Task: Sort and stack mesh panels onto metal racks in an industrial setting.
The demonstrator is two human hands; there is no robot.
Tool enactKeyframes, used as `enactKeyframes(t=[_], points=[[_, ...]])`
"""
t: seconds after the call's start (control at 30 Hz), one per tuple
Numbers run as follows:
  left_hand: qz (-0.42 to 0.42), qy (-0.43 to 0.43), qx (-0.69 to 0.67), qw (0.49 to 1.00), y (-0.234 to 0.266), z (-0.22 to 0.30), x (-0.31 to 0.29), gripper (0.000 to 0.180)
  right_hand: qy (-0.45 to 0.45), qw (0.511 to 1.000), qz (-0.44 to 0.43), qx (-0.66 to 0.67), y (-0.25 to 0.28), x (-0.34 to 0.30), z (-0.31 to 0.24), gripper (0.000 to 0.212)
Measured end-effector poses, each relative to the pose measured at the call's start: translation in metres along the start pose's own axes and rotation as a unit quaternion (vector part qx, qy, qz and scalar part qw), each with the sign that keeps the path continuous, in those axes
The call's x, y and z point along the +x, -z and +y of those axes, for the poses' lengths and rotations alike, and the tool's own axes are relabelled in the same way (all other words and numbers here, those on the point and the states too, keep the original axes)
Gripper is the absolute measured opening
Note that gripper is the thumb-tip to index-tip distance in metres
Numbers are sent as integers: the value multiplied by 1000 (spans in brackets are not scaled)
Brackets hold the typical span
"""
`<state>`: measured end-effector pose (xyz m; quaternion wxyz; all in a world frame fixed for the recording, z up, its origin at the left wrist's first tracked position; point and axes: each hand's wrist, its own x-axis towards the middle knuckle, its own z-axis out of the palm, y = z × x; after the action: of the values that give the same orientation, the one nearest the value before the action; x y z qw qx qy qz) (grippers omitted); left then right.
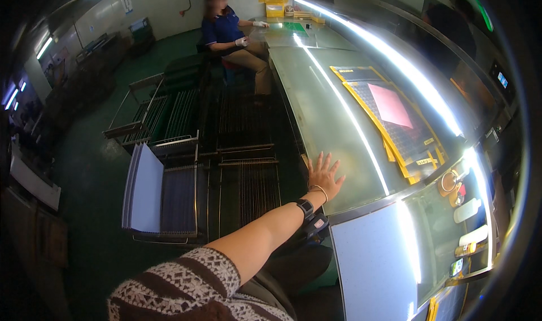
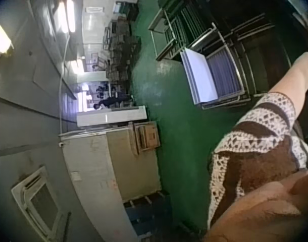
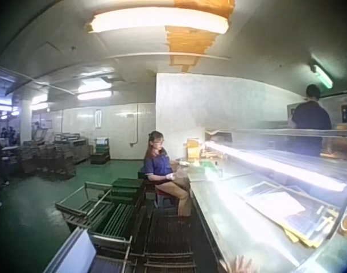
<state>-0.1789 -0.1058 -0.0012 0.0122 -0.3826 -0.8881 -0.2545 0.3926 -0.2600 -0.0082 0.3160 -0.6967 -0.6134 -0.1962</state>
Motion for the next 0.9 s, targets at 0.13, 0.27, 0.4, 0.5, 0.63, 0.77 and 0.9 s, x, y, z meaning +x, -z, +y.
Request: enactKeyframes(t=[0.13,0.27,0.4,0.5,0.63,0.77,0.9], points=[[-7,1,2,1000,0,1,0,56,2,1000,-7,18,2,0,-2,20],[11,0,3,1000,-1,-1,0,55,-13,1000,-22,-8,12,5,-19,19],[-15,6,19,1000,2,2,0,56,10,1000,-8,-2,6,2,-7,18],[-17,7,20,1000,3,1,-1,56,2,1000,-16,3,8,3,-10,18],[15,0,18,1000,-1,0,0,54,10,999,-15,31,3,2,-2,18],[15,-2,14,1000,-1,-1,0,55,13,999,-22,23,4,1,-2,19],[16,-1,10,1000,-1,2,0,55,15,1000,-16,7,0,1,6,19]])
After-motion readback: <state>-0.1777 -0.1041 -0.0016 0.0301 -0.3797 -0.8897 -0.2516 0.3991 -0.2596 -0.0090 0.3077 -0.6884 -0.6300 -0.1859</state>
